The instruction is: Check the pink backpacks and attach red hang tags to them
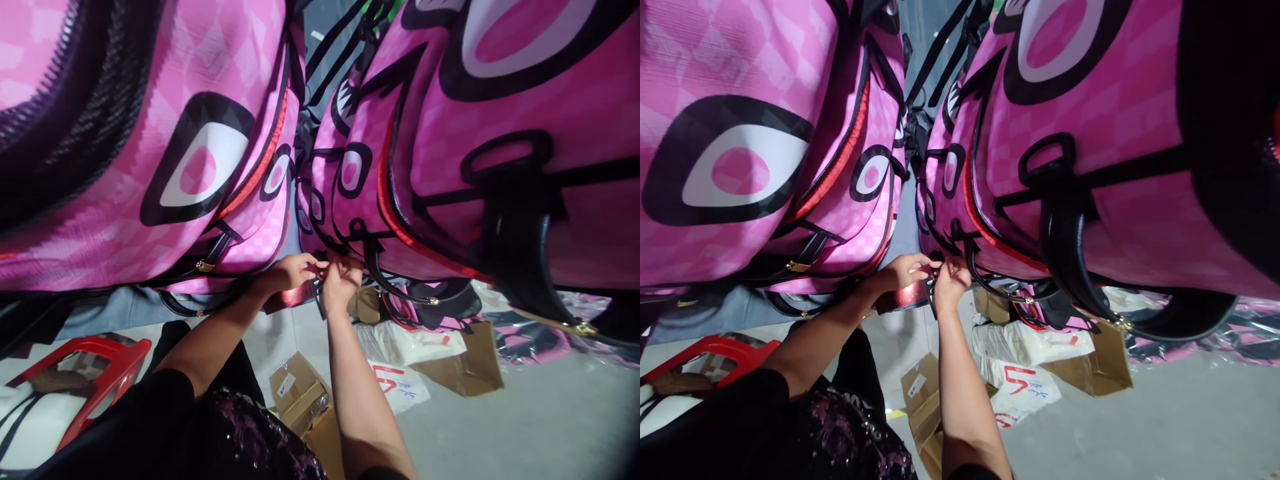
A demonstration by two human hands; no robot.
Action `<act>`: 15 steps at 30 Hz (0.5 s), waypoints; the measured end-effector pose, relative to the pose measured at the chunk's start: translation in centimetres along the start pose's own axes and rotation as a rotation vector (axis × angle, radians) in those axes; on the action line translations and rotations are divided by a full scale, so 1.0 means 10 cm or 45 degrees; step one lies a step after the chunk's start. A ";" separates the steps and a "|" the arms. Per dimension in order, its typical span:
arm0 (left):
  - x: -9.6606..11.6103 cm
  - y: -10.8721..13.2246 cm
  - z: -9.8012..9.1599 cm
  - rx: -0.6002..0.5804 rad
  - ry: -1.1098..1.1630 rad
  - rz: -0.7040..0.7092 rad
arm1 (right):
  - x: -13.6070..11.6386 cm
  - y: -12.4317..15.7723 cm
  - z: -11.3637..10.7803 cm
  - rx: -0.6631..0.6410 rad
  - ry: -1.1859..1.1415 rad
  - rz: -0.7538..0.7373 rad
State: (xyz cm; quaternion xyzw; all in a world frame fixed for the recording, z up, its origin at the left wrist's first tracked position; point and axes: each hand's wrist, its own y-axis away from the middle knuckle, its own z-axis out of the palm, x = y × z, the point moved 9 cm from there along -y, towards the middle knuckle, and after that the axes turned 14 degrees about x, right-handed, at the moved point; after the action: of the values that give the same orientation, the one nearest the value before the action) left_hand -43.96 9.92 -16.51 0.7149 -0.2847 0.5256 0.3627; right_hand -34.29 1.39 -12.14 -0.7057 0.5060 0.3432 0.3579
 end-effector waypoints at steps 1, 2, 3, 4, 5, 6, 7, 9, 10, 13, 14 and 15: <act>0.01 -0.02 -0.02 0.039 -0.005 0.017 | -0.01 -0.03 0.01 -0.020 -0.005 -0.015; 0.00 -0.03 -0.04 0.093 -0.023 0.034 | -0.02 -0.05 0.01 -0.040 -0.005 -0.035; -0.04 -0.01 -0.07 0.154 -0.051 0.044 | -0.03 -0.07 0.00 -0.062 -0.001 -0.060; -0.08 0.02 -0.11 0.221 -0.084 0.046 | -0.03 -0.09 0.00 -0.084 0.006 -0.089; -0.14 0.07 -0.15 0.292 -0.120 0.041 | -0.03 -0.10 0.00 -0.105 0.016 -0.117; -0.20 0.14 -0.20 0.362 -0.153 0.031 | -0.02 -0.11 0.00 -0.121 0.028 -0.142; -0.25 0.21 -0.24 0.428 -0.179 0.019 | 0.00 -0.11 0.00 -0.133 0.039 -0.160; -0.31 0.36 -0.32 0.561 -0.242 0.018 | 0.05 -0.11 0.01 -0.151 0.059 -0.181; -0.31 0.41 -0.34 0.603 -0.271 0.032 | 0.07 -0.10 0.02 -0.156 0.065 -0.185; -0.28 0.46 -0.25 0.623 -0.331 0.080 | 0.12 -0.07 0.07 -0.167 0.066 -0.186; -0.28 0.44 -0.21 0.618 -0.346 0.082 | 0.13 -0.06 0.08 -0.171 0.061 -0.185; -0.29 0.42 -0.16 0.611 -0.368 0.074 | 0.14 -0.06 0.10 -0.176 0.054 -0.184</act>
State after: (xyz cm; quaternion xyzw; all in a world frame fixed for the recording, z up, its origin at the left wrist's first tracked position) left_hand -49.00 8.90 -18.10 0.8396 -0.2211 0.4807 0.1234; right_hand -33.52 1.70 -13.75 -0.7705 0.4365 0.3355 0.3213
